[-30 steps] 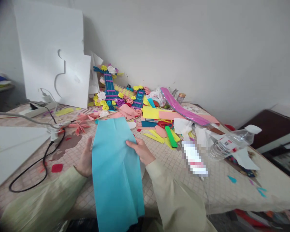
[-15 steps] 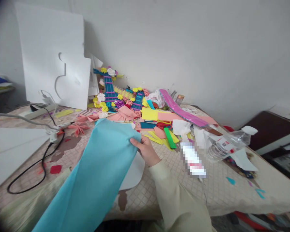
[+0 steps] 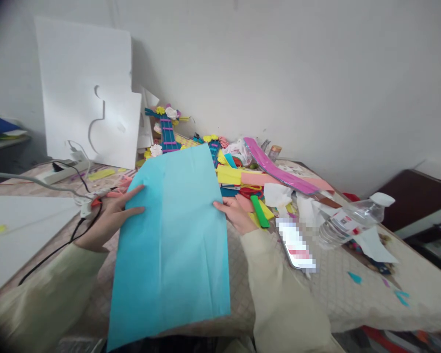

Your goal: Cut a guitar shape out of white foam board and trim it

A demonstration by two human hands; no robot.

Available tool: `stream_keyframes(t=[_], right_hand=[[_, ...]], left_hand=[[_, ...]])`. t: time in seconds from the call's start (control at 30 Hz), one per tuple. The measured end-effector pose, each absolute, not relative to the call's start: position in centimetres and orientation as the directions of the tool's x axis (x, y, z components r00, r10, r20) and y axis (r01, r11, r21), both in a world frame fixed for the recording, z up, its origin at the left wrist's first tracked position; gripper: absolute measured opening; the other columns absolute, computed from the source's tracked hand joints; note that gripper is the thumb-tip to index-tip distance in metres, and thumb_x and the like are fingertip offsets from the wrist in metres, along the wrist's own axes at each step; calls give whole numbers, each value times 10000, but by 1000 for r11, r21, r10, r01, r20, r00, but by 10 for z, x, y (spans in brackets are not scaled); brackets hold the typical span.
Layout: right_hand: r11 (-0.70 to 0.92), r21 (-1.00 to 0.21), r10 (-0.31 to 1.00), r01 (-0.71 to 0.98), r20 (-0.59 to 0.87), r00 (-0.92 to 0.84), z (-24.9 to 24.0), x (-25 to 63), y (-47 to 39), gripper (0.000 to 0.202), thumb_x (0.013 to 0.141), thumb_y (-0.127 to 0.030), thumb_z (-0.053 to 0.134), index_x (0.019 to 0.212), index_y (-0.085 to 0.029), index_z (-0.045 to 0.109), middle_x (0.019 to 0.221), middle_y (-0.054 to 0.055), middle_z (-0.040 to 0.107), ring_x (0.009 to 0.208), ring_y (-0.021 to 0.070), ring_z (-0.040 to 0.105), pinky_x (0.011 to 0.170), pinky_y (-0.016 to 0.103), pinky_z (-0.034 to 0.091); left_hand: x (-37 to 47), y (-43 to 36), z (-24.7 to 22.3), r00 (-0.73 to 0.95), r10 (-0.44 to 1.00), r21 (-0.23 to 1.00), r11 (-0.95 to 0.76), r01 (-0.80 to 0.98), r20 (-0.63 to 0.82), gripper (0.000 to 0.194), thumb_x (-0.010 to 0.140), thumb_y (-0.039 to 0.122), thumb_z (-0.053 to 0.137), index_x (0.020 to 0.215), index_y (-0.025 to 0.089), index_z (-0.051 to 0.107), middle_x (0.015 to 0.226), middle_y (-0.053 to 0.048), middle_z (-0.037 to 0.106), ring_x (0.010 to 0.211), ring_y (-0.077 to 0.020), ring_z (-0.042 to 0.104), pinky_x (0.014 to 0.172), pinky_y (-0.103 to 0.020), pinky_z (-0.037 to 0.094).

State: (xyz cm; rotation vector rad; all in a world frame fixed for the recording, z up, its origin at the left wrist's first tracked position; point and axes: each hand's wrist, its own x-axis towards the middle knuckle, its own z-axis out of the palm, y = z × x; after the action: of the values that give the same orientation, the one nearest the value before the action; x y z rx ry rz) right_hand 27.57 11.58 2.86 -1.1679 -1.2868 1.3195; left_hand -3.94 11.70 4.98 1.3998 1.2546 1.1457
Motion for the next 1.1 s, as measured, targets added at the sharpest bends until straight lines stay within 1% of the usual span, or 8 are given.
stream_keyframes(t=[0.07,0.27,0.43,0.5,0.63,0.73,0.87,1.1], right_hand=[[-53,-997,989,57,-60,-135,15,270,117,314,650,-373,663,893,-182,614,876,36,648,765,163,600,640,284,476],[-37,-974,993,224,-60,-98,-21,259,99,635,542,-164,691,1134,-189,460,944,45,611,812,170,587,690,314,477],[42,-919,999,392,47,3,-28,266,85,641,588,-80,552,1198,-223,415,993,52,557,733,139,555,689,317,459],[92,-895,995,437,104,3,-24,265,78,608,590,-62,527,1167,-245,466,1090,62,516,812,155,543,740,336,449],[357,-757,930,547,232,-287,-18,263,58,366,693,-106,524,999,-284,615,1173,25,519,1076,202,455,948,400,328],[528,-578,839,623,243,-486,-19,266,40,234,790,-211,495,958,-285,641,1074,37,591,1012,216,498,915,440,352],[480,-507,877,716,249,-412,-26,276,21,196,787,-255,515,935,-258,643,1023,63,602,947,224,524,852,427,410],[315,-593,945,741,273,-183,-38,286,0,229,767,-118,445,882,-223,612,897,61,613,850,183,574,765,350,482]], left_hand=[[-39,131,32,47,997,963,-77,258,67,652,589,234,712,1209,263,512,1321,-34,455,1178,-291,431,942,-358,397],[-48,153,-11,58,998,952,-46,301,30,670,558,277,715,1192,172,522,1309,-117,459,1200,-298,400,975,-414,342],[-55,156,-19,75,997,945,-46,324,23,684,540,319,724,1179,168,530,1261,-122,508,1145,-307,460,943,-422,374],[-56,157,-20,74,996,940,-61,334,38,678,551,325,719,1183,173,526,1270,-114,499,1152,-304,453,951,-411,365],[-58,159,-20,85,993,923,-108,370,82,674,564,321,717,1191,175,518,1266,-107,503,1153,-293,452,960,-395,349],[-59,159,-20,98,989,902,-141,407,110,629,591,325,701,1179,184,529,1239,-103,525,1133,-287,470,947,-384,361],[-59,160,-20,119,982,872,-183,454,144,581,613,333,684,1159,192,544,1211,-95,546,1112,-283,485,938,-376,363],[-59,162,-24,172,971,821,-233,521,167,595,637,389,643,1176,167,526,1213,-108,541,1113,-281,480,942,-380,352]])
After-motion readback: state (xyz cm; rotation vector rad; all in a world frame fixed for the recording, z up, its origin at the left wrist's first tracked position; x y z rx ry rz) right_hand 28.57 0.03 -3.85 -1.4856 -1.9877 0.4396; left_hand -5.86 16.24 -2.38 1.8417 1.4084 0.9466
